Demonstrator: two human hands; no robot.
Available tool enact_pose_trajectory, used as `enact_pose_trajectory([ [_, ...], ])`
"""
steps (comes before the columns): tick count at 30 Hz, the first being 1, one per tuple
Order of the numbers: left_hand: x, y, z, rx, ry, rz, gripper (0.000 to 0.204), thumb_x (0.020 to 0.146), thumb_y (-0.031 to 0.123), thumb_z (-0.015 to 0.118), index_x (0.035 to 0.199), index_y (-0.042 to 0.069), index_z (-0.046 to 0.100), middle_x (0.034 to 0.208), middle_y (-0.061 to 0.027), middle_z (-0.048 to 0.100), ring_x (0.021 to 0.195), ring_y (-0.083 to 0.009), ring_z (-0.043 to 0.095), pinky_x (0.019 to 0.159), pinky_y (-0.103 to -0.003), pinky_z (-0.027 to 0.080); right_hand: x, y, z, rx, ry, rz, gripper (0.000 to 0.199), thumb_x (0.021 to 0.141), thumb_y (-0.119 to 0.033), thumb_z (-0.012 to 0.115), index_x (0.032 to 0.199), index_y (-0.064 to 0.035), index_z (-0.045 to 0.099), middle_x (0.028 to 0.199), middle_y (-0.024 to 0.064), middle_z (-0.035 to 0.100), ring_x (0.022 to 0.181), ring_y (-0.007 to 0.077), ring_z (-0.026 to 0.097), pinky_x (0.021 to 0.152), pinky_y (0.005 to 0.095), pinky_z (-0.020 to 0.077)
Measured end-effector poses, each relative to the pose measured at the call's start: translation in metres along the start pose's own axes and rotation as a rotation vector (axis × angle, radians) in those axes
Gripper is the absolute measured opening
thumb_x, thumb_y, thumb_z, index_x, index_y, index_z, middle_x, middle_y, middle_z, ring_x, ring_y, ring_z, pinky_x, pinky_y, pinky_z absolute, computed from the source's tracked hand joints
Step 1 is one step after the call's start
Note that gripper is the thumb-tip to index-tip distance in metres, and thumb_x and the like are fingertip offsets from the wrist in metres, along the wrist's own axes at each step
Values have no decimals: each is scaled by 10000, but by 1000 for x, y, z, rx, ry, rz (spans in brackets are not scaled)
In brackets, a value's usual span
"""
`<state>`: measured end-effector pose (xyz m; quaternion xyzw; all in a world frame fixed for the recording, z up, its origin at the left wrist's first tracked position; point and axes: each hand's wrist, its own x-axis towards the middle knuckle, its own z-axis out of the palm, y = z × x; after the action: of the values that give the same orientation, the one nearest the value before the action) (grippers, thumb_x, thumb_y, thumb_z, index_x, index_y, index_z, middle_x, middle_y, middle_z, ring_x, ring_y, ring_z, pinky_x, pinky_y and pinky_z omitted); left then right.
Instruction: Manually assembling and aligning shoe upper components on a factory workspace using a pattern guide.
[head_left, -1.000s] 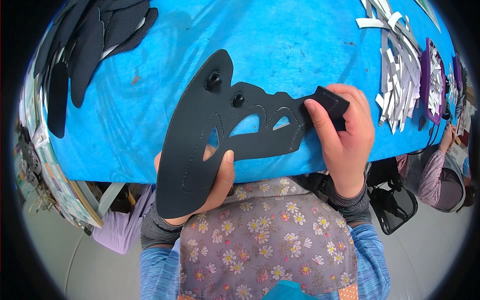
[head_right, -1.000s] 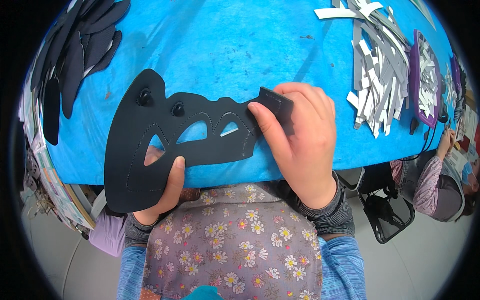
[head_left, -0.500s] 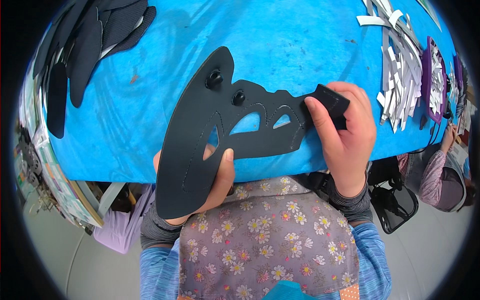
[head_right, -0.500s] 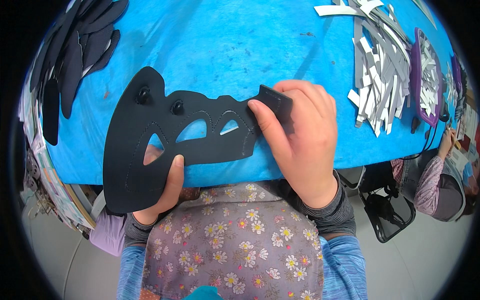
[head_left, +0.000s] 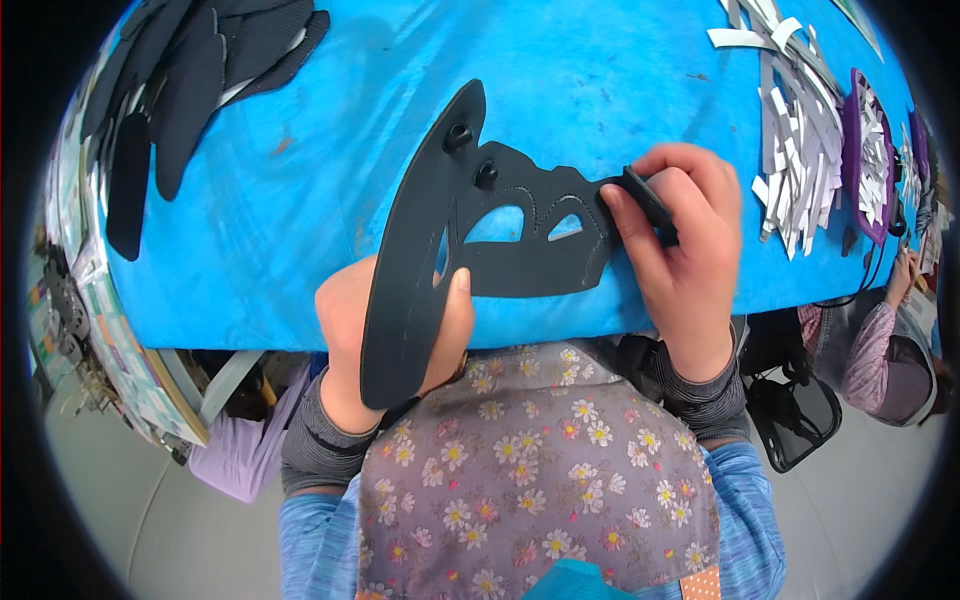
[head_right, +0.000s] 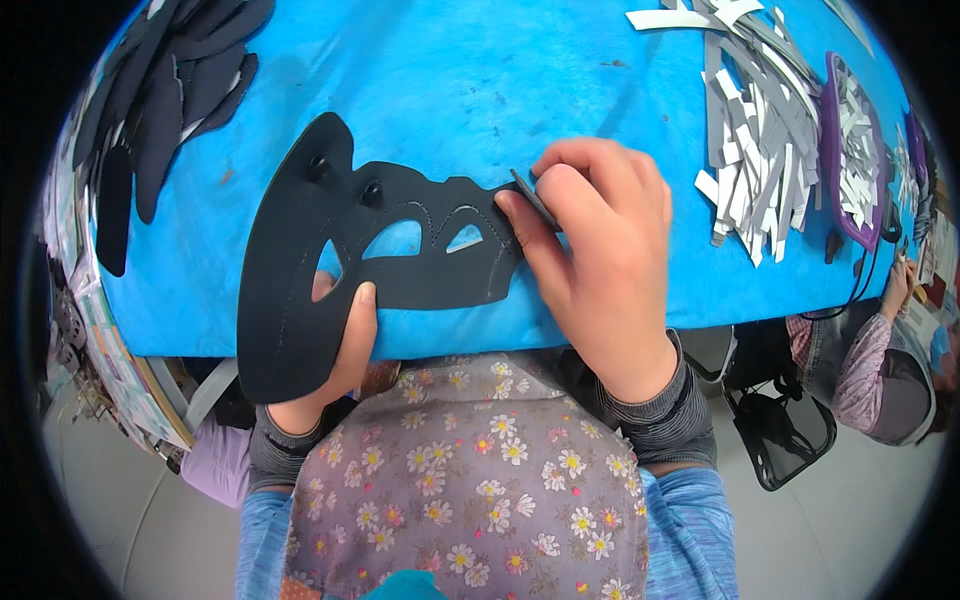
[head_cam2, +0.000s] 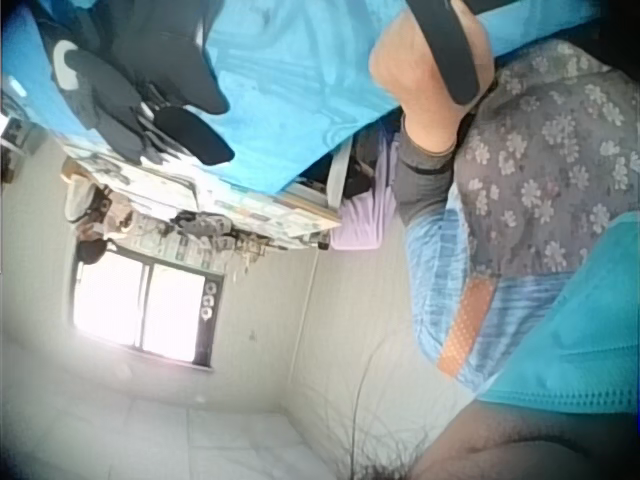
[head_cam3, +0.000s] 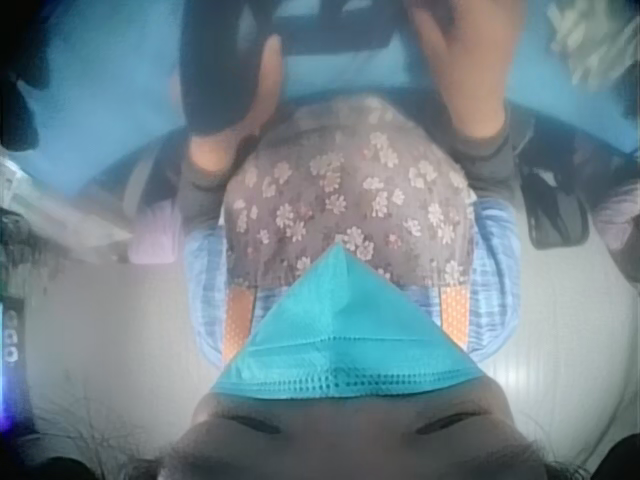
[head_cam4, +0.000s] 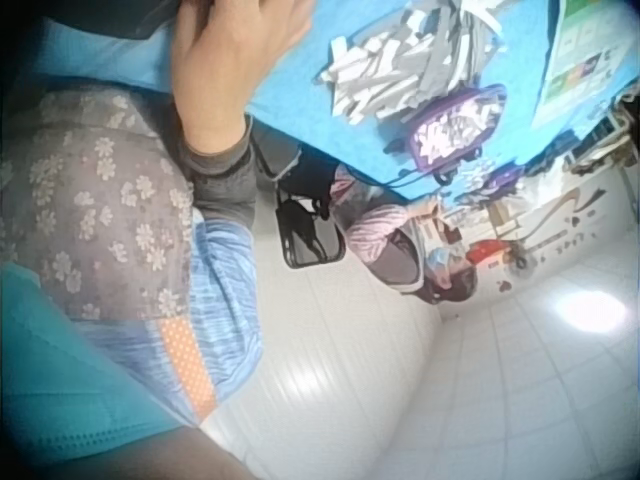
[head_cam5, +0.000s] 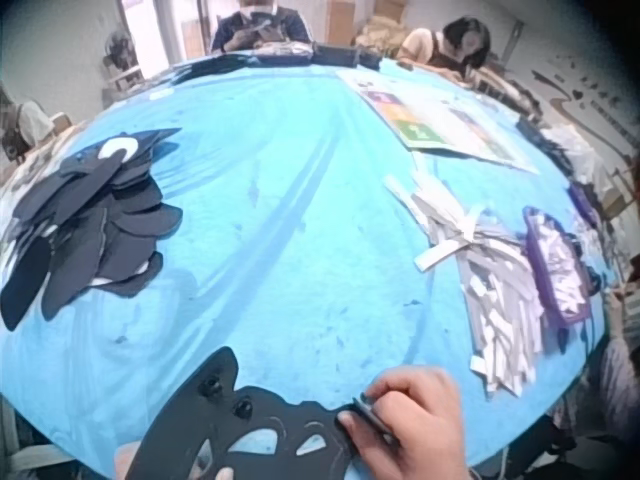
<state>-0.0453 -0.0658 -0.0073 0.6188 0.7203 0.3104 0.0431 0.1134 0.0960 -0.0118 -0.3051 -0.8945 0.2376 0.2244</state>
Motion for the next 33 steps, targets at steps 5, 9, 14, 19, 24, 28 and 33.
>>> enact_pose_trajectory([
  [5, -7, -6, 7, -120, 111, -45, 193, 683, 31, 706, 843, -23, 613, 655, -83, 547, 501, -224, 504, 449, -299, 389, 0, 1, -1, 6, 67, -61, 172, 708, -65, 712, 755, -24, 552, 847, 74, 568, 770, 243, 499, 664, 330, 387],
  [9, -14, -8, -6, -644, 73, -334, 219, 736, 55, 712, 898, -55, 612, 736, -56, 601, 648, -126, 554, 554, -255, 427, -10, 0, -7, 415, 154, 117, 142, 773, -73, 694, 853, -6, 597, 860, 76, 606, 806, 196, 557, 703, 301, 439],
  [14, -7, 2, -23, -1130, 80, -299, 280, 790, 191, 708, 877, -48, 593, 707, -62, 601, 627, -90, 537, 541, -211, 412, 2, -35, -30, 1419, -41, 401, 167, 809, -88, 687, 917, 2, 597, 903, 21, 612, 830, 75, 551, 742, 232, 450],
  [19, 10, 19, -26, -1154, 205, -310, 284, 781, 188, 712, 872, -51, 589, 691, -75, 601, 604, -105, 550, 527, -218, 425, 3, -49, -30, 1383, -269, 317, 157, 790, -90, 705, 900, -19, 618, 842, -13, 596, 764, 60, 527, 659, 219, 415],
  [24, 14, 12, -26, -1217, 185, -252, 262, 765, 177, 713, 820, -51, 595, 677, -83, 595, 580, -125, 550, 508, -228, 418, 4, -55, -41, 1328, -223, 337, 109, 788, -93, 707, 841, -18, 647, 811, -9, 614, 742, 59, 538, 647, 218, 420],
  [28, 12, 12, -23, -1132, 187, -209, 229, 753, 157, 710, 765, -41, 598, 661, -81, 583, 574, -130, 548, 508, -235, 414, -1, -45, -47, 1448, -115, 411, 175, 796, -86, 693, 930, 21, 657, 921, 60, 658, 850, 96, 595, 757, 241, 471],
  [33, 20, 23, -22, -1204, 193, -271, 214, 746, 143, 710, 770, -35, 595, 681, -91, 584, 584, -141, 555, 522, -248, 425, -3, -44, -48, 1520, -32, 432, 178, 798, -81, 690, 939, 20, 653, 926, 53, 655, 853, 95, 591, 755, 235, 468],
])
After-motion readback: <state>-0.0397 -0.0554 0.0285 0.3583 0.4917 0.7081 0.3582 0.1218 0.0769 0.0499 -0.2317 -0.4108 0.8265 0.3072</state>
